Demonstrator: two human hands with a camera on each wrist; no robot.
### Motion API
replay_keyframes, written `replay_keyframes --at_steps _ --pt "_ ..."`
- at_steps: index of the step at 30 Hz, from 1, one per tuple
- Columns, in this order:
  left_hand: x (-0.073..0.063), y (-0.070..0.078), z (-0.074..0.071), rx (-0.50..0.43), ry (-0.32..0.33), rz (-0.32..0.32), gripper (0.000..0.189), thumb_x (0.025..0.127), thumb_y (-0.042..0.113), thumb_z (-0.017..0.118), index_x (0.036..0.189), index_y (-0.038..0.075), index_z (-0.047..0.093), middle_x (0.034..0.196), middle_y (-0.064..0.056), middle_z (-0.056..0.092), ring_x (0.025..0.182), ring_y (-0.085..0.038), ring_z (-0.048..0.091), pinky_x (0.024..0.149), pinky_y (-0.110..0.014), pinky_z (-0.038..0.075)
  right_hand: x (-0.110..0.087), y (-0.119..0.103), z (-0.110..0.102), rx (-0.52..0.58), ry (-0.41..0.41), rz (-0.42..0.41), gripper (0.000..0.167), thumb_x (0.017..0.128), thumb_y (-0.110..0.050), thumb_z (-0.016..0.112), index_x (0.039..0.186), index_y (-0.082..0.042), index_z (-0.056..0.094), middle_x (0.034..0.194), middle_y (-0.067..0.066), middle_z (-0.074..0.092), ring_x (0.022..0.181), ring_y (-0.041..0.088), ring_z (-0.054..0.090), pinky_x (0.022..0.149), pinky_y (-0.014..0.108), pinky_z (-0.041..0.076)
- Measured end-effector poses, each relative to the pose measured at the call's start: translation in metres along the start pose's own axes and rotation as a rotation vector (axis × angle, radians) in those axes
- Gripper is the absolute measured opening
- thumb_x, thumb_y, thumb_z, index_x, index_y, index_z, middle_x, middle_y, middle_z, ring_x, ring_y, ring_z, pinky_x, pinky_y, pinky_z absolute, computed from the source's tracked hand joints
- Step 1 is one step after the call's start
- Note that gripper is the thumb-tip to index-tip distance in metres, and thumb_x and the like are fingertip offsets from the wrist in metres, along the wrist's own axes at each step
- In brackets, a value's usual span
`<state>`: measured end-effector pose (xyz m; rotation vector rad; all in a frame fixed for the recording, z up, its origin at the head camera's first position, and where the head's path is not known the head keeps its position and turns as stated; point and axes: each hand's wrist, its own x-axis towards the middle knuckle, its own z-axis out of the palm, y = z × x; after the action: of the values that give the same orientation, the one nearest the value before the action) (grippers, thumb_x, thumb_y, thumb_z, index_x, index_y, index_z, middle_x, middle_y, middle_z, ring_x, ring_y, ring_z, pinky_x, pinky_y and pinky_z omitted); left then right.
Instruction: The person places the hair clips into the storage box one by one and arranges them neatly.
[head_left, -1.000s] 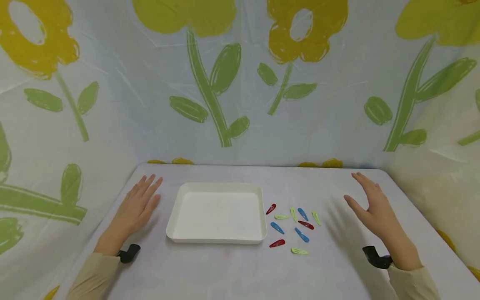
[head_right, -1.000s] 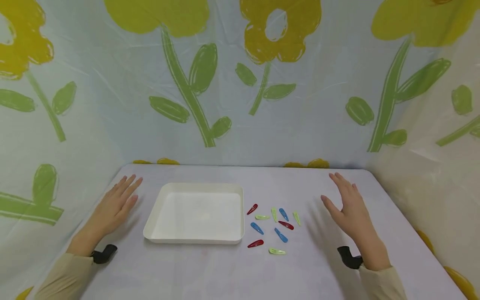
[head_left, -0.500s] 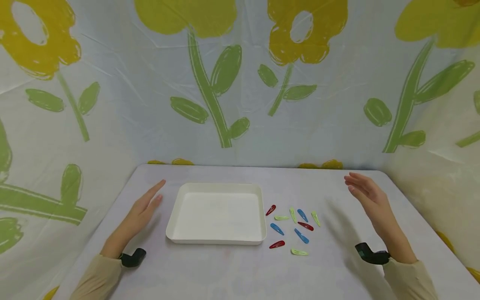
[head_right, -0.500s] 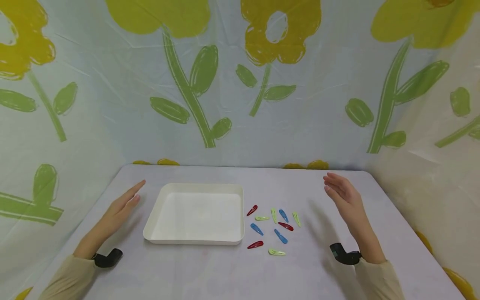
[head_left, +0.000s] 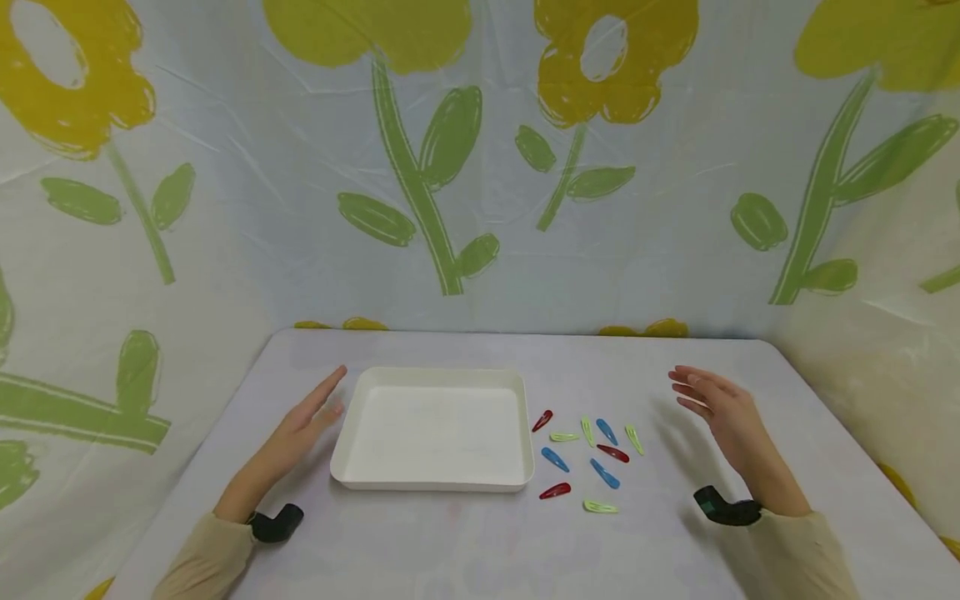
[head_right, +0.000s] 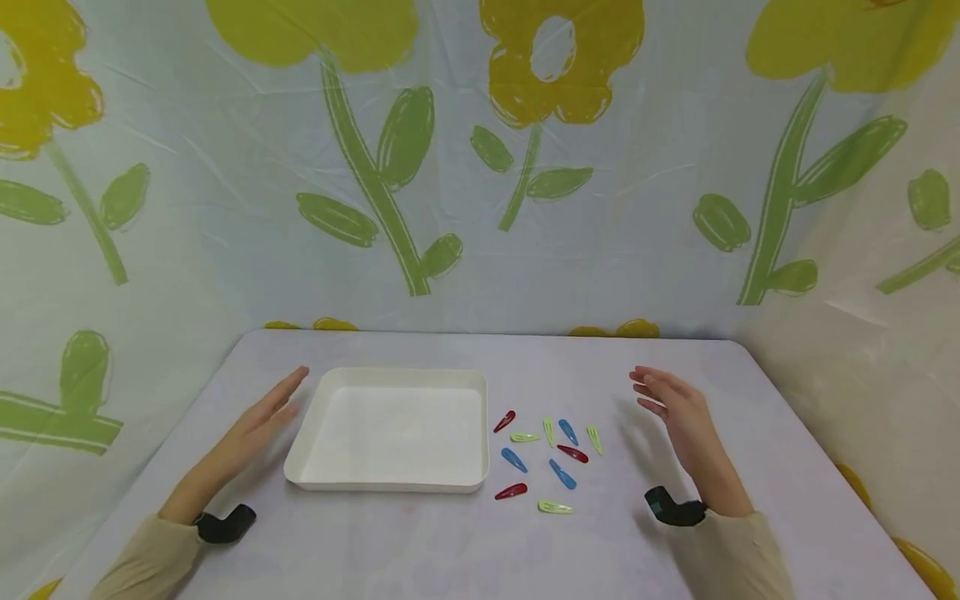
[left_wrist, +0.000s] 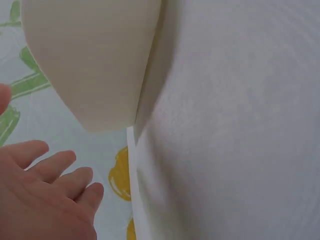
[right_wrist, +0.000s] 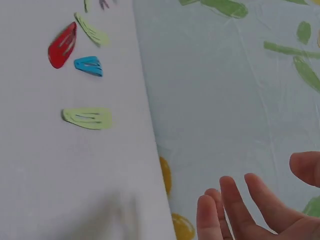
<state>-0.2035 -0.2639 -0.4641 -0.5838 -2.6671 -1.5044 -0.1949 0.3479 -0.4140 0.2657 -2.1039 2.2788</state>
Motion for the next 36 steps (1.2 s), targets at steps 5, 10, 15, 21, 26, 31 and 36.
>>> replay_keyframes --at_steps 5,10,15,21,26,31,36 --pt "-0.002 -0.01 -0.001 0.014 -0.023 0.025 0.068 0.102 0.02 0.057 0.159 0.017 0.022 0.165 -0.009 0.017 0.15 -0.039 0.01 0.118 -0.056 0.013 0.004 0.017 0.001 -0.071 -0.014 0.193 0.04 0.107 -0.034 0.043 0.137 -0.01 0.054 0.121 -0.014 0.063 0.112 0.007 0.058 0.091 0.019 0.049" --pt "-0.003 -0.023 0.001 -0.004 -0.066 0.081 0.071 0.099 0.014 0.061 0.158 0.012 0.023 0.165 -0.008 0.016 0.151 -0.034 0.01 0.111 -0.011 0.012 0.007 0.031 0.005 -0.122 -0.029 0.285 0.066 0.107 -0.041 0.039 0.151 0.008 0.028 0.12 -0.015 0.06 0.115 0.01 0.056 0.094 0.019 0.047" --pt "-0.005 -0.033 0.007 0.042 -0.066 0.145 0.071 0.098 0.01 0.06 0.159 0.011 0.022 0.166 -0.007 0.009 0.152 -0.03 0.006 0.108 -0.006 0.008 0.009 0.039 0.01 -0.093 -0.01 0.326 0.067 0.108 -0.039 0.038 0.151 0.01 0.025 0.124 -0.008 0.06 0.111 0.009 0.056 0.093 0.019 0.048" --pt "-0.002 -0.034 0.019 0.092 -0.086 0.244 0.074 0.098 0.009 0.059 0.159 0.009 0.018 0.167 -0.009 0.005 0.152 -0.034 0.002 0.113 -0.012 0.002 0.007 0.044 0.009 -0.151 -0.002 0.327 0.064 0.109 -0.037 0.035 0.15 0.012 0.027 0.131 0.002 0.058 0.107 0.009 0.059 0.091 0.019 0.049" --pt "-0.001 -0.032 0.024 0.086 -0.091 0.307 0.069 0.097 0.004 0.057 0.157 0.004 0.023 0.165 -0.017 0.009 0.15 -0.04 0.005 0.114 -0.014 0.002 0.006 0.044 0.012 -0.305 0.019 0.361 0.06 0.107 -0.036 0.042 0.148 0.008 0.035 0.137 0.013 0.054 0.107 0.012 0.057 0.088 0.017 0.049" --pt "-0.002 -0.032 0.024 0.052 -0.093 0.297 0.07 0.095 0.003 0.059 0.156 0.001 0.025 0.165 -0.016 0.009 0.151 -0.038 0.004 0.114 -0.012 0.003 0.005 0.044 0.019 -0.486 0.042 0.406 0.057 0.102 -0.037 0.054 0.142 0.003 0.047 0.125 0.016 0.058 0.098 0.019 0.056 0.083 0.022 0.047" --pt "-0.003 -0.033 0.023 0.028 -0.103 0.256 0.072 0.094 0.005 0.062 0.156 0.002 0.024 0.166 -0.011 0.009 0.151 -0.039 0.003 0.113 -0.012 0.002 0.005 0.045 0.023 -0.592 0.04 0.385 0.059 0.099 -0.039 0.059 0.138 0.004 0.051 0.112 0.012 0.062 0.091 0.021 0.057 0.081 0.028 0.045"
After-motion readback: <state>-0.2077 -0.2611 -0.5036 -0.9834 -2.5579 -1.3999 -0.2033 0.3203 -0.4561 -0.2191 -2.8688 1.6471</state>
